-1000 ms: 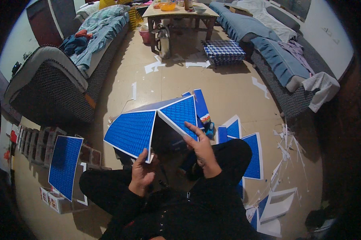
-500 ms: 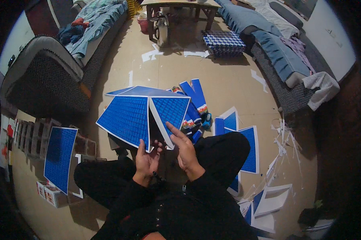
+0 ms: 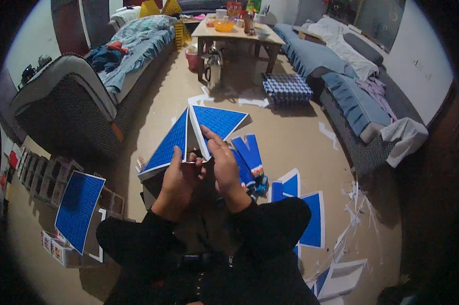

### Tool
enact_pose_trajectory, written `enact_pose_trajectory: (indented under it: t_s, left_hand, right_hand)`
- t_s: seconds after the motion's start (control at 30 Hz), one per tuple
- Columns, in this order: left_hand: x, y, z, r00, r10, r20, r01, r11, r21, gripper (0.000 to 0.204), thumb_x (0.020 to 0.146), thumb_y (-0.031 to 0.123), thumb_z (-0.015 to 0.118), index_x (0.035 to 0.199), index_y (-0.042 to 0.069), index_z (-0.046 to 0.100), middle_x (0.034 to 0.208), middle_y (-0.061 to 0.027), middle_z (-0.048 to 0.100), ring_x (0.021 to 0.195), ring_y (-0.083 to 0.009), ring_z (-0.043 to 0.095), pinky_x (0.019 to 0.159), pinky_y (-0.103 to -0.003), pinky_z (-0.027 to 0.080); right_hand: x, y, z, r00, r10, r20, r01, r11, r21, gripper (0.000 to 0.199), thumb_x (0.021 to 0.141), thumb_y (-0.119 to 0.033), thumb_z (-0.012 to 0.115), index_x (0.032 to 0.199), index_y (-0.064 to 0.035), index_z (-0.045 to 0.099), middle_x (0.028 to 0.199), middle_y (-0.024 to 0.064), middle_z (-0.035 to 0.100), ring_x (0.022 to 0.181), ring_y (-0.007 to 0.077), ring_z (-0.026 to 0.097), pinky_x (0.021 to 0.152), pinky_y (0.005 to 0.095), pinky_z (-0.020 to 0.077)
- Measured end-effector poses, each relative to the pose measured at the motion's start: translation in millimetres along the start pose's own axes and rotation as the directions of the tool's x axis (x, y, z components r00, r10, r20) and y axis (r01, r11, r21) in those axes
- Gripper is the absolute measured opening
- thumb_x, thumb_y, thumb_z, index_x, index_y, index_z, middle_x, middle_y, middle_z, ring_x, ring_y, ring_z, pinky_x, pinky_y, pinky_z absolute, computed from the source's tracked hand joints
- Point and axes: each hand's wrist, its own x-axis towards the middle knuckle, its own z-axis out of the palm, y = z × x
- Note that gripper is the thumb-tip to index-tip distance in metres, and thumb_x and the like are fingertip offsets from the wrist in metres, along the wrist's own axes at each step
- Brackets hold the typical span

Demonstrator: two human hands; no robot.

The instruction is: The person assembles small paper boxes by folding blue and white cardboard pieces and applying adhesive strips to secure the edges. They handle multiple box components, fold them into shape, and stack the finished boxes.

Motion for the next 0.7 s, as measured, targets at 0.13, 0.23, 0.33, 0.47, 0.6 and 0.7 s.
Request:
enact_pose_trajectory:
  t_s: [0.13, 0.23, 0.33, 0.47, 0.6, 0.7]
  left_hand:
    - [-32.2, 15.2, 13.2, 0.999, -0.038, -0.036, 0.043, 0.989, 0.143, 0.057, 0.098, 0.062, 0.029, 0.1, 0.013, 0.058, 0.081, -0.0006, 0.054, 0.074, -0.0166, 0.052, 0.07, -0.03, 0.038]
    - [-54.7, -9.2, -3.8, 0.991, -0.088, -0.097, 0.102, 0.983, 0.15, 0.056, 0.098, 0.062, 0.032, 0.116, 0.013, 0.053, 0.094, -0.0032, 0.057, 0.083, -0.018, 0.053, 0.075, -0.032, 0.041]
    - [-73.2, -30.5, 5.5, 0.981, -0.156, -0.119, 0.161, 0.987, 0.029, 0.061, 0.099, 0.059, 0.031, 0.134, 0.011, 0.046, 0.118, -0.0106, 0.057, 0.105, -0.024, 0.054, 0.09, -0.036, 0.042]
    - [-82.1, -57.4, 1.1, 0.972, -0.148, -0.182, 0.163, 0.984, 0.072, 0.065, 0.101, 0.056, 0.029, 0.147, 0.01, 0.034, 0.141, -0.0173, 0.045, 0.127, -0.03, 0.046, 0.105, -0.04, 0.036]
    - [-79.0, -75.8, -11.8, 0.975, -0.185, -0.124, 0.186, 0.983, -0.007, 0.065, 0.101, 0.055, 0.027, 0.148, 0.01, 0.03, 0.143, -0.017, 0.043, 0.127, -0.0293, 0.046, 0.105, -0.041, 0.037]
    - [-82.5, -74.3, -7.7, 0.975, -0.149, -0.166, 0.148, 0.989, -0.018, 0.064, 0.102, 0.054, 0.026, 0.148, 0.01, 0.029, 0.143, -0.0164, 0.042, 0.126, -0.0296, 0.046, 0.105, -0.042, 0.038]
  right_hand:
    - [-17.5, -19.5, 23.5, 0.998, 0.028, 0.05, -0.018, 0.983, -0.185, 0.049, 0.1, -0.025, 0.032, 0.145, -0.0069, 0.039, 0.138, 0.0121, 0.049, 0.104, 0.0185, 0.056, 0.078, 0.0272, 0.0498]
    - [-43.6, -11.5, 27.8, 0.995, 0.057, 0.081, -0.032, 0.958, -0.286, 0.052, 0.097, -0.021, 0.031, 0.147, -0.0059, 0.037, 0.146, 0.0133, 0.041, 0.117, 0.0225, 0.05, 0.095, 0.0308, 0.0443]
    - [-61.3, 23.9, 14.3, 0.997, -0.042, 0.058, 0.062, 0.907, -0.417, 0.054, 0.095, -0.017, 0.031, 0.147, -0.002, 0.035, 0.152, 0.0148, 0.034, 0.131, 0.0266, 0.041, 0.11, 0.035, 0.0306]
    - [-73.9, 49.1, 0.0, 0.987, -0.106, 0.119, 0.154, 0.827, -0.541, 0.054, 0.095, -0.014, 0.032, 0.147, -0.0016, 0.036, 0.152, 0.018, 0.032, 0.137, 0.0299, 0.034, 0.115, 0.0363, 0.0215]
    - [-83.3, 49.2, -6.3, 0.993, -0.078, 0.089, 0.115, 0.827, -0.55, 0.054, 0.095, -0.015, 0.032, 0.147, -0.0029, 0.036, 0.151, 0.0188, 0.033, 0.136, 0.0305, 0.035, 0.115, 0.0364, 0.0227]
    - [-85.0, 53.8, -6.5, 0.988, -0.118, 0.1, 0.154, 0.8, -0.58, 0.053, 0.096, -0.015, 0.032, 0.148, -0.0043, 0.035, 0.149, 0.0188, 0.034, 0.134, 0.0299, 0.037, 0.114, 0.0362, 0.0245]
